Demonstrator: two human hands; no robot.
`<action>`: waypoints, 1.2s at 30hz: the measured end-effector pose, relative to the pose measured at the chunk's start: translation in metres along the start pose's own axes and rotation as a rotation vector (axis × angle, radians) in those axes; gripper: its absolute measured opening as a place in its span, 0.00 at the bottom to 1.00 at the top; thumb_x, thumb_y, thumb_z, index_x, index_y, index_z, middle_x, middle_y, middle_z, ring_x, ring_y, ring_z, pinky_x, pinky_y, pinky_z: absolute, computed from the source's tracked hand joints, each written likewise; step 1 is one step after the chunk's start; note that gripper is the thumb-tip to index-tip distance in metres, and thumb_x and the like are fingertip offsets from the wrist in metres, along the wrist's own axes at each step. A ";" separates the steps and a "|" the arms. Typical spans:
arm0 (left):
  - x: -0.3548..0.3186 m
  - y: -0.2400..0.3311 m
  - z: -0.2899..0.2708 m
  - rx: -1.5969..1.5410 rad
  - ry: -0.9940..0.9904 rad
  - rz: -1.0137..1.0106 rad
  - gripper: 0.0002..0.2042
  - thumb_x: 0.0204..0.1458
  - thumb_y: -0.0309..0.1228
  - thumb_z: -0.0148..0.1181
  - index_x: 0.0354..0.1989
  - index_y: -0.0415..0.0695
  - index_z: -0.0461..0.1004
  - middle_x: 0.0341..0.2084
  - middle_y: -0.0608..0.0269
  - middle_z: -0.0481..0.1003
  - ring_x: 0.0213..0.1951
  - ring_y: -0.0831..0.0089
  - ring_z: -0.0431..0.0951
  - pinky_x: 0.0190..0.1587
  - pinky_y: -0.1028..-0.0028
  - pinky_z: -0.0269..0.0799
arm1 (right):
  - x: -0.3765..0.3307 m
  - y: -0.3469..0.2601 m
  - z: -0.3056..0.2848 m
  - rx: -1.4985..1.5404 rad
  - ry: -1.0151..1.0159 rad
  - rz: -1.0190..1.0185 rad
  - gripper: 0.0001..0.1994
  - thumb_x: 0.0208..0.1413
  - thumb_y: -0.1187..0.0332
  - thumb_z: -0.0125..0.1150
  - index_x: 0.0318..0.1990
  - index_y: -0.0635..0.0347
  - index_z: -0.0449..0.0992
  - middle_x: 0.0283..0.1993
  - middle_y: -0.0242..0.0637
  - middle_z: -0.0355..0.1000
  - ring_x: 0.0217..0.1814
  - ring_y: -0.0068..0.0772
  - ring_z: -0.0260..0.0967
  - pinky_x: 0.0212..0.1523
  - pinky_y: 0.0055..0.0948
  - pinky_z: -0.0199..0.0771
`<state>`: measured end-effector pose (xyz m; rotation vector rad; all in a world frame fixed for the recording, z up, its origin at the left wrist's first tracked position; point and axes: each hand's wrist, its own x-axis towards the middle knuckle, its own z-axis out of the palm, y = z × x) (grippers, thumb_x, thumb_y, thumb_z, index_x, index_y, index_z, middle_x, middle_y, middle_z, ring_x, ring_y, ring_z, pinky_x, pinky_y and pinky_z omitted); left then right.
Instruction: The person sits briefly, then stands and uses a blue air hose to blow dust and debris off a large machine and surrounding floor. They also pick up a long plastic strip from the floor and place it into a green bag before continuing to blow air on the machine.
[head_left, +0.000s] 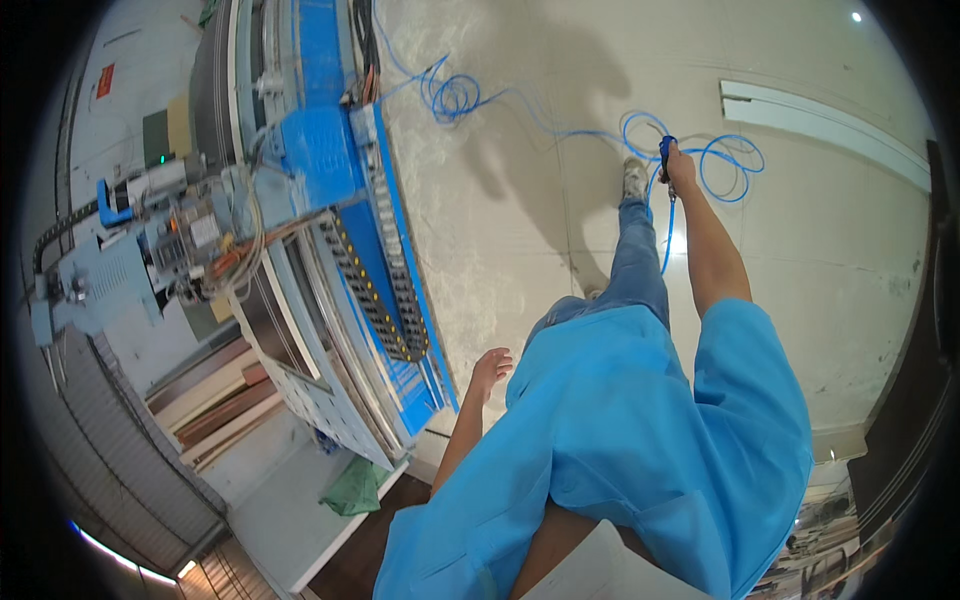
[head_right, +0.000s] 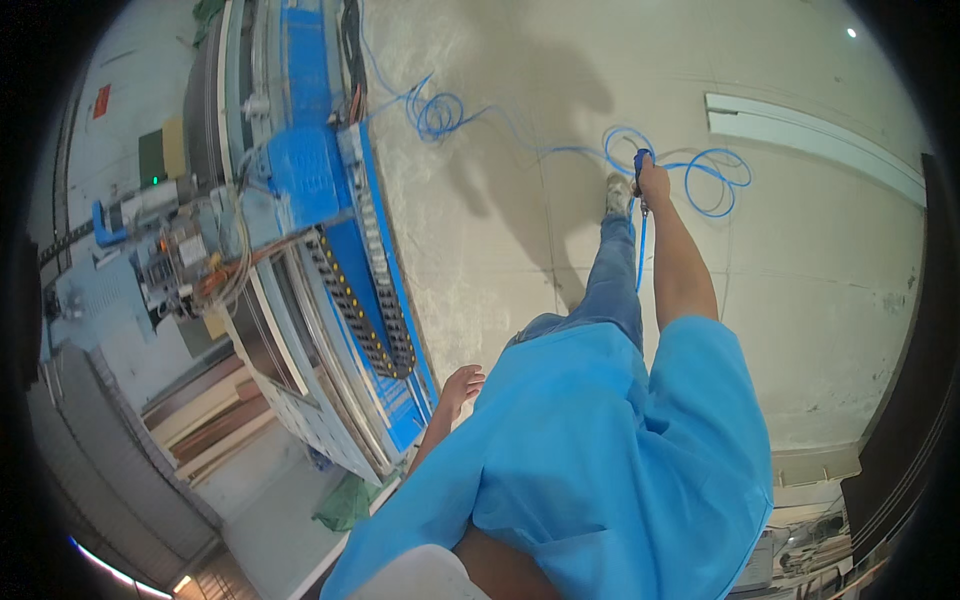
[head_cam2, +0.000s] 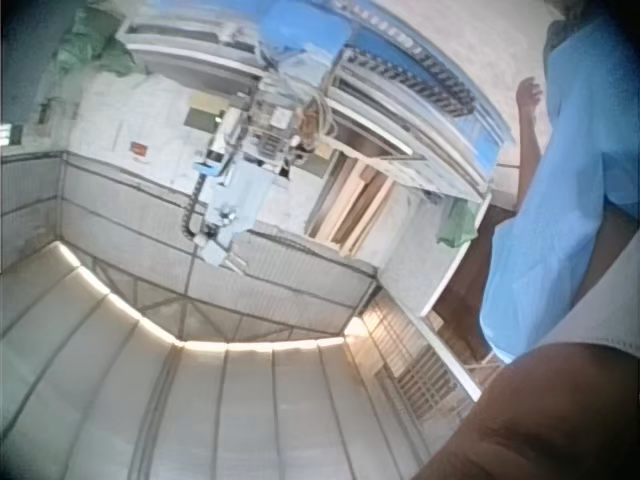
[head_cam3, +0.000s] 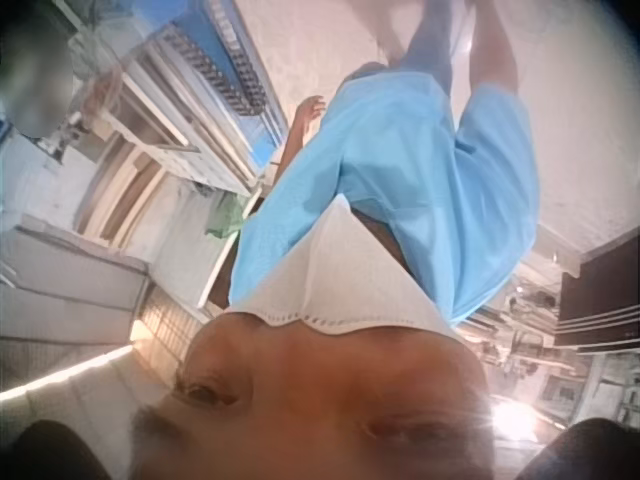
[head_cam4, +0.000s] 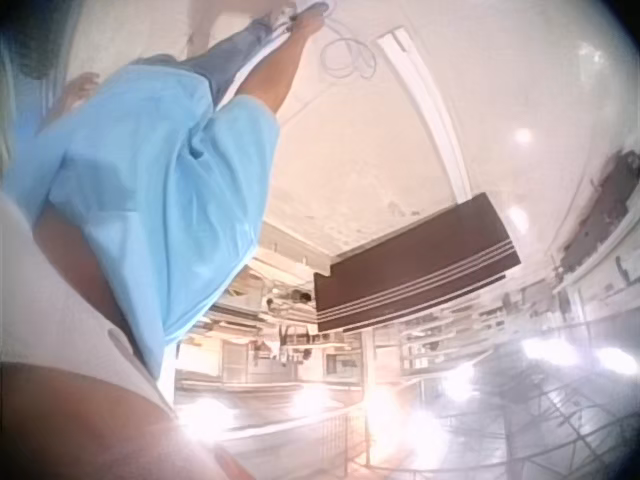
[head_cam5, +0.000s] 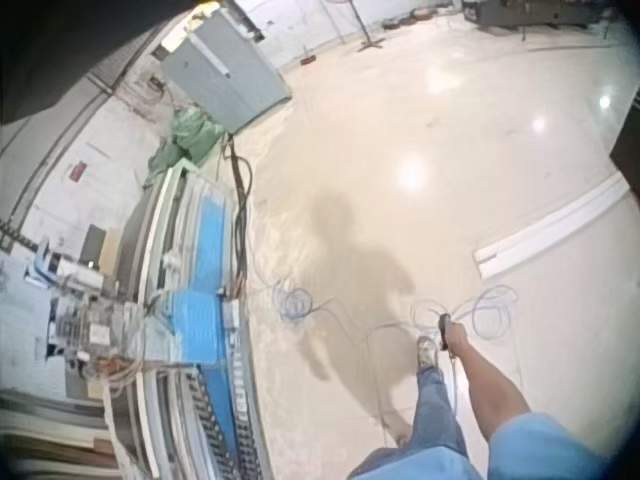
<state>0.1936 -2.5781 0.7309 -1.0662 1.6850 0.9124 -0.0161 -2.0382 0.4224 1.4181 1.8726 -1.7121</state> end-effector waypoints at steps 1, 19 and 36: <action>0.000 0.032 0.005 -0.047 -0.021 0.078 0.16 0.64 0.40 0.45 0.53 0.47 0.72 0.42 0.61 0.77 0.43 0.73 0.77 0.46 0.74 0.70 | 0.019 -0.024 -0.010 -0.031 0.079 -0.052 0.34 0.64 0.43 0.41 0.25 0.71 0.76 0.19 0.49 0.72 0.18 0.42 0.73 0.23 0.39 0.73; 0.029 0.311 0.021 -0.055 0.022 0.064 0.15 0.65 0.40 0.44 0.52 0.46 0.73 0.41 0.62 0.77 0.42 0.72 0.77 0.46 0.73 0.70 | 0.149 -0.227 -0.049 0.116 -0.186 0.108 0.29 0.63 0.45 0.48 0.25 0.65 0.70 0.18 0.40 0.67 0.16 0.34 0.69 0.16 0.34 0.70; 0.067 0.779 0.024 -0.073 -0.040 0.530 0.18 0.65 0.43 0.47 0.55 0.46 0.71 0.45 0.61 0.77 0.47 0.72 0.76 0.53 0.72 0.68 | 0.382 -0.505 0.051 -0.190 -0.384 0.064 0.30 0.63 0.44 0.48 0.23 0.66 0.71 0.16 0.43 0.68 0.14 0.37 0.68 0.16 0.36 0.68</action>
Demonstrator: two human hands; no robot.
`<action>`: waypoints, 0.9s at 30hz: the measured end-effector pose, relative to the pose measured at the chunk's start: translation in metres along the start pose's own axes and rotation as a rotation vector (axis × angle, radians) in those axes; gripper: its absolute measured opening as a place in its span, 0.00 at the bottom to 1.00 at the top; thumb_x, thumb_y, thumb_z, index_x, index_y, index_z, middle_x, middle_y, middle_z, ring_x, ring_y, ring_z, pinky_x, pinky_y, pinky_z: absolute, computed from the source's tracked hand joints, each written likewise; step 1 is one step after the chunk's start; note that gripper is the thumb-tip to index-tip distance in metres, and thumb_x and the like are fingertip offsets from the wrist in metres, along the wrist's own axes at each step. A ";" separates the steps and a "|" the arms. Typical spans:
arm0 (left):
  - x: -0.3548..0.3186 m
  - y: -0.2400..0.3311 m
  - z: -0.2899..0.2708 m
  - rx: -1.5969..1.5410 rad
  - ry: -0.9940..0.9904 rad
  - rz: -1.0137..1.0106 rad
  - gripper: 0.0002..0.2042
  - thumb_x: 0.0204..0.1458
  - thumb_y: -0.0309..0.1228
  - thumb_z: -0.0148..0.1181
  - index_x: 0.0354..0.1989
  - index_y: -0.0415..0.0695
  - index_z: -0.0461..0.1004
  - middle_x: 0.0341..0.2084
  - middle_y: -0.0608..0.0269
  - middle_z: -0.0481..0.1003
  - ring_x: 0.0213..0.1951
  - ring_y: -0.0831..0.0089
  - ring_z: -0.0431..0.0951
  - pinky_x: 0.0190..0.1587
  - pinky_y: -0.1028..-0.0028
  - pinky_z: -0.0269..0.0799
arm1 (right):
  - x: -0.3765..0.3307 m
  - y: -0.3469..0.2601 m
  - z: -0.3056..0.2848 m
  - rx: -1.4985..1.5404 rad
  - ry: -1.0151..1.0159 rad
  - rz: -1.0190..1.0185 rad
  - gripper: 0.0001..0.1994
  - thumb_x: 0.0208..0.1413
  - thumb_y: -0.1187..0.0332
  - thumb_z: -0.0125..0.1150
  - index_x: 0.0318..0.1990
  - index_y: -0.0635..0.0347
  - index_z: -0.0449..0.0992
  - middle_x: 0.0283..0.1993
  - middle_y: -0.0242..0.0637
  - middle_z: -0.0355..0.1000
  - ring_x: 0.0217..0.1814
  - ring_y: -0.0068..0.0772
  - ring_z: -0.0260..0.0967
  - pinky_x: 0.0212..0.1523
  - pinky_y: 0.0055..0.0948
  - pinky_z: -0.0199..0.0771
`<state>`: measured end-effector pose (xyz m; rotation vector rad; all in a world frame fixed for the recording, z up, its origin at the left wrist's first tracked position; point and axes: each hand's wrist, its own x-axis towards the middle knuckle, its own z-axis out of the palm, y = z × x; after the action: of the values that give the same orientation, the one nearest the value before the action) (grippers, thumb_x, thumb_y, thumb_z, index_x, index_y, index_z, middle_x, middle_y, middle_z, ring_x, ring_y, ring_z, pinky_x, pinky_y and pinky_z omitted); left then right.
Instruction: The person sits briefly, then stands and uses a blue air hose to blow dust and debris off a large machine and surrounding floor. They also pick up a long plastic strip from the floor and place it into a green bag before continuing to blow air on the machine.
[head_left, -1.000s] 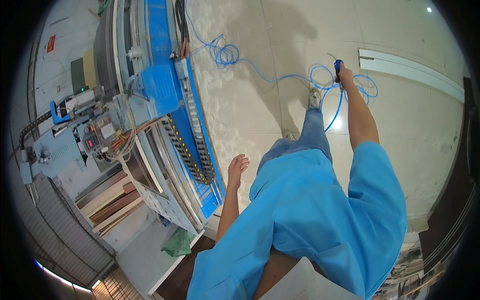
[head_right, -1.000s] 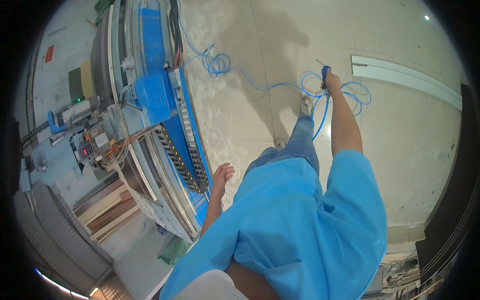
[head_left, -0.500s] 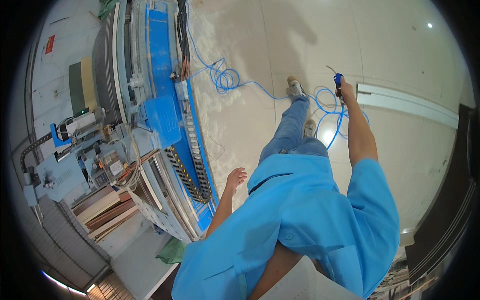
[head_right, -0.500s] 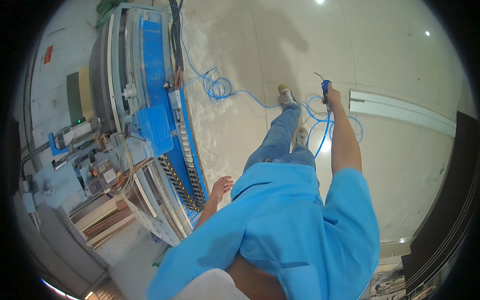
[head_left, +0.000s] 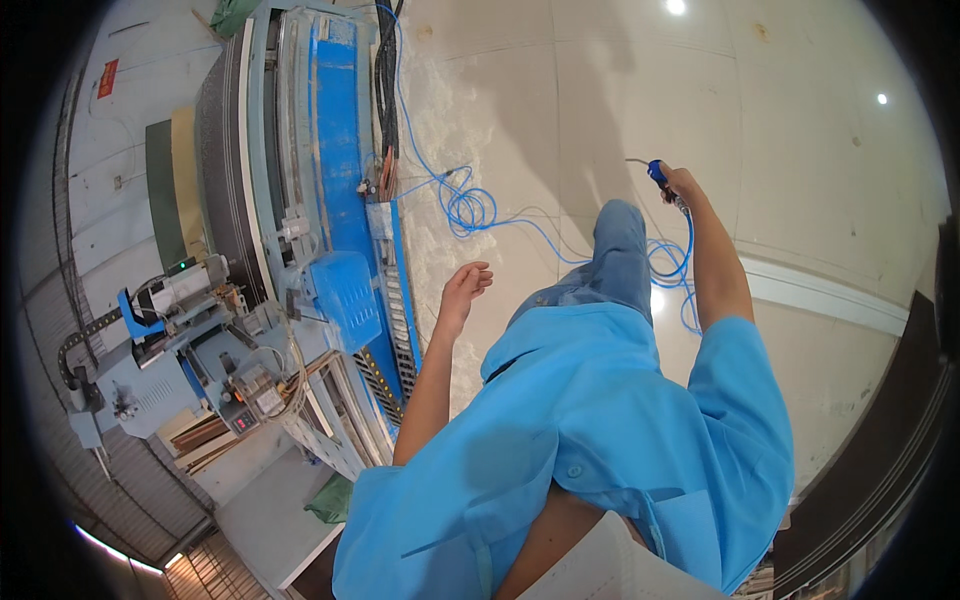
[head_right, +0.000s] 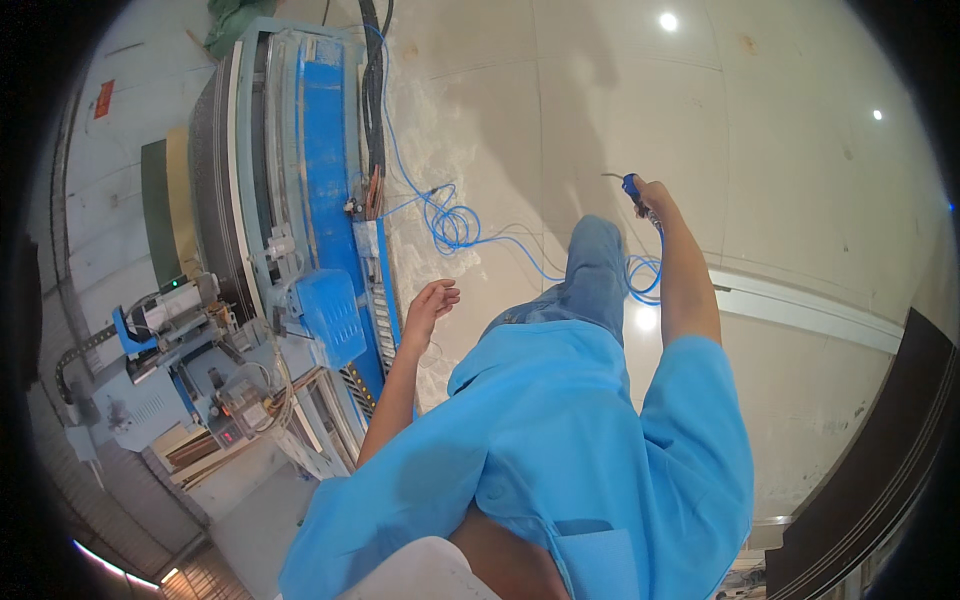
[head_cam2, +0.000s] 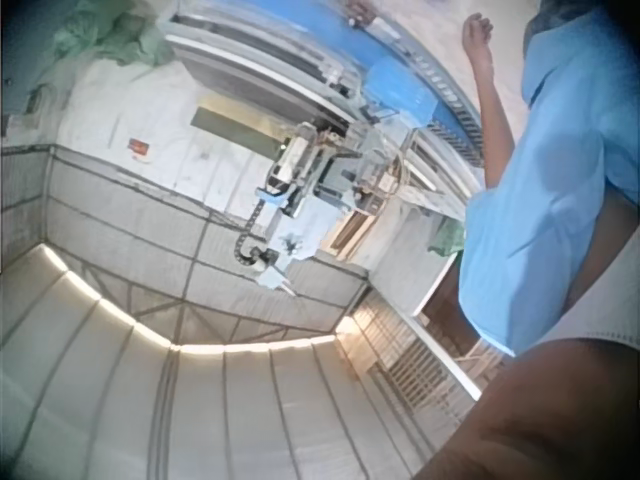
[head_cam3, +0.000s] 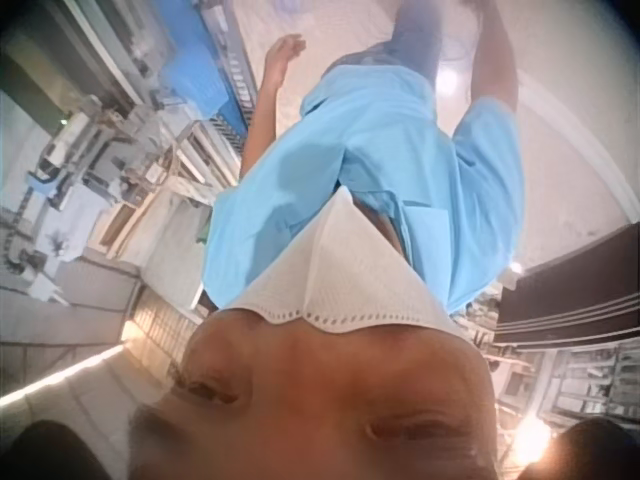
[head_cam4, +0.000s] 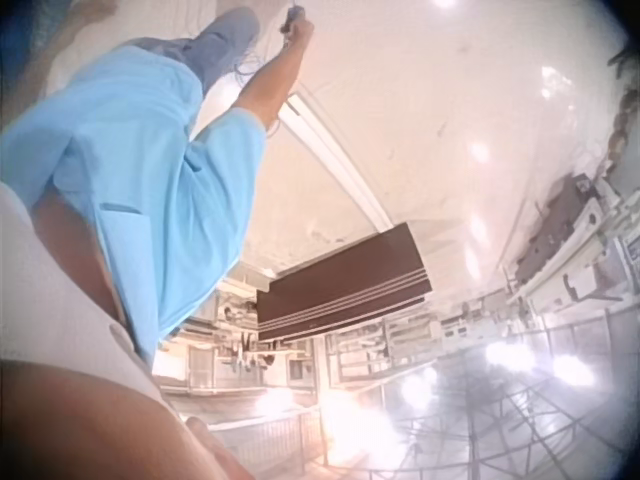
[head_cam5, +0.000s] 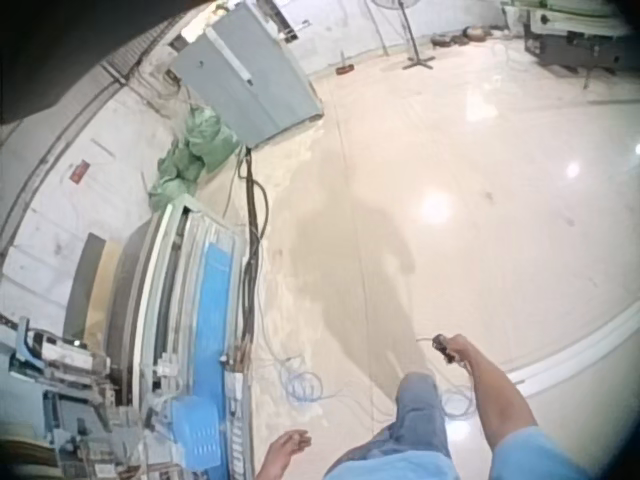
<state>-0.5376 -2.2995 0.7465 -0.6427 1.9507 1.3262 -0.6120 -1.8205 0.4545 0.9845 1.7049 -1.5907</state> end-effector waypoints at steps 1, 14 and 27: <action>0.010 0.013 0.002 0.017 -0.013 0.000 0.18 0.65 0.43 0.47 0.55 0.46 0.71 0.45 0.61 0.77 0.47 0.72 0.76 0.53 0.71 0.68 | 0.008 -0.012 0.001 0.011 -0.008 0.020 0.31 0.62 0.42 0.48 0.22 0.65 0.70 0.15 0.42 0.68 0.13 0.36 0.68 0.16 0.35 0.67; 0.111 0.122 0.005 -0.017 0.128 -0.547 0.16 0.63 0.36 0.43 0.54 0.46 0.72 0.42 0.61 0.77 0.43 0.74 0.77 0.46 0.74 0.69 | 0.228 -0.232 -0.034 -0.168 0.085 -0.136 0.36 0.63 0.42 0.38 0.36 0.74 0.79 0.37 0.66 0.75 0.47 0.62 0.74 0.51 0.47 0.69; 0.258 0.261 0.038 -0.190 0.101 -0.487 0.17 0.63 0.39 0.46 0.56 0.46 0.70 0.47 0.57 0.76 0.49 0.68 0.76 0.54 0.68 0.68 | 0.302 -0.430 -0.071 -0.250 0.086 0.043 0.32 0.64 0.45 0.44 0.26 0.74 0.74 0.17 0.45 0.70 0.16 0.39 0.72 0.19 0.36 0.72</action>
<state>-0.8812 -2.1764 0.6954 -1.2101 1.6082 1.1885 -1.1322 -1.7176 0.4464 0.9670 1.8747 -1.2862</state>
